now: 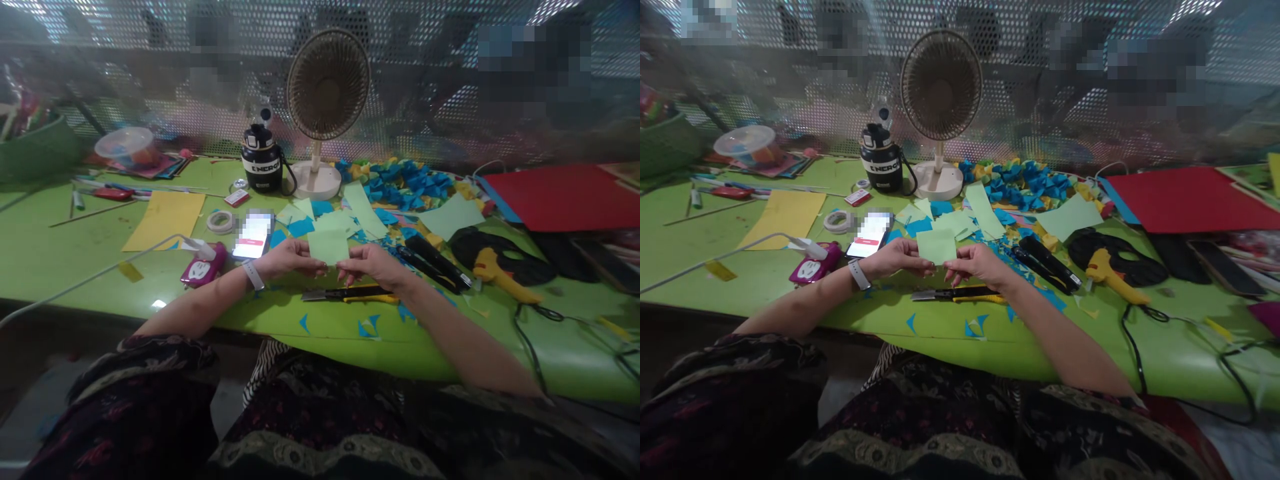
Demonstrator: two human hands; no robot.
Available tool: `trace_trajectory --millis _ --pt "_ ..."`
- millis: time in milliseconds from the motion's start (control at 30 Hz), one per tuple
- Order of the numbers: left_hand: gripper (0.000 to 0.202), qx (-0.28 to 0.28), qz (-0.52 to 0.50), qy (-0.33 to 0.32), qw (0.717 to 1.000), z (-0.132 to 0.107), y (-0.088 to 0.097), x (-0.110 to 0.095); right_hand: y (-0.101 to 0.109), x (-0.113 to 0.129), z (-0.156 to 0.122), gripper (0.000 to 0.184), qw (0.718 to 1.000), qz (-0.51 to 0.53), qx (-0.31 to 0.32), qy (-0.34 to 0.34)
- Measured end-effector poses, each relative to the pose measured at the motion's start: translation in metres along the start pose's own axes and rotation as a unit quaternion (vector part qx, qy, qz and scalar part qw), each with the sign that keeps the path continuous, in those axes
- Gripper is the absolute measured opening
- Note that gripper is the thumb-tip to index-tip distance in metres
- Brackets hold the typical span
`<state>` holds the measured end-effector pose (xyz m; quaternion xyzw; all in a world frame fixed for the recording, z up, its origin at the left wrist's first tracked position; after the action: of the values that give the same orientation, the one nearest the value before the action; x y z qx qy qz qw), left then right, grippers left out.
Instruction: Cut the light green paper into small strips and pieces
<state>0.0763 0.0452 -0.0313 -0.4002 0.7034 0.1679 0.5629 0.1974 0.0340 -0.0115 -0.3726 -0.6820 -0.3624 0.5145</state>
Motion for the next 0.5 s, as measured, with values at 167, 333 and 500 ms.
trace_trajectory --millis 167,333,500 --pt "0.029 -0.008 -0.006 -0.002 1.0 0.0 0.003 -0.002 0.008 0.006 -0.001 0.032 1.0 -0.012 0.007 0.013" --pt "0.033 -0.018 -0.014 -0.008 1.0 0.001 0.008 -0.003 0.021 0.007 -0.001 0.028 1.0 -0.022 0.011 0.018" --pt "0.036 -0.018 0.007 -0.019 1.0 0.001 0.01 -0.001 0.037 0.004 0.003 0.029 0.998 -0.04 -0.048 0.016"
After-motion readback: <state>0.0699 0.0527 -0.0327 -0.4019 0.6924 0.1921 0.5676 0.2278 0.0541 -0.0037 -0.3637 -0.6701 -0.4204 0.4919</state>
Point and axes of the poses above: each hand's wrist, its own z-axis towards the middle knuckle, its own y-axis out of the back of the hand, x = y × z, the point moved 10 cm from there along z, towards the middle knuckle, and after that the axes turned 5 degrees about y, right-handed, at the moved point
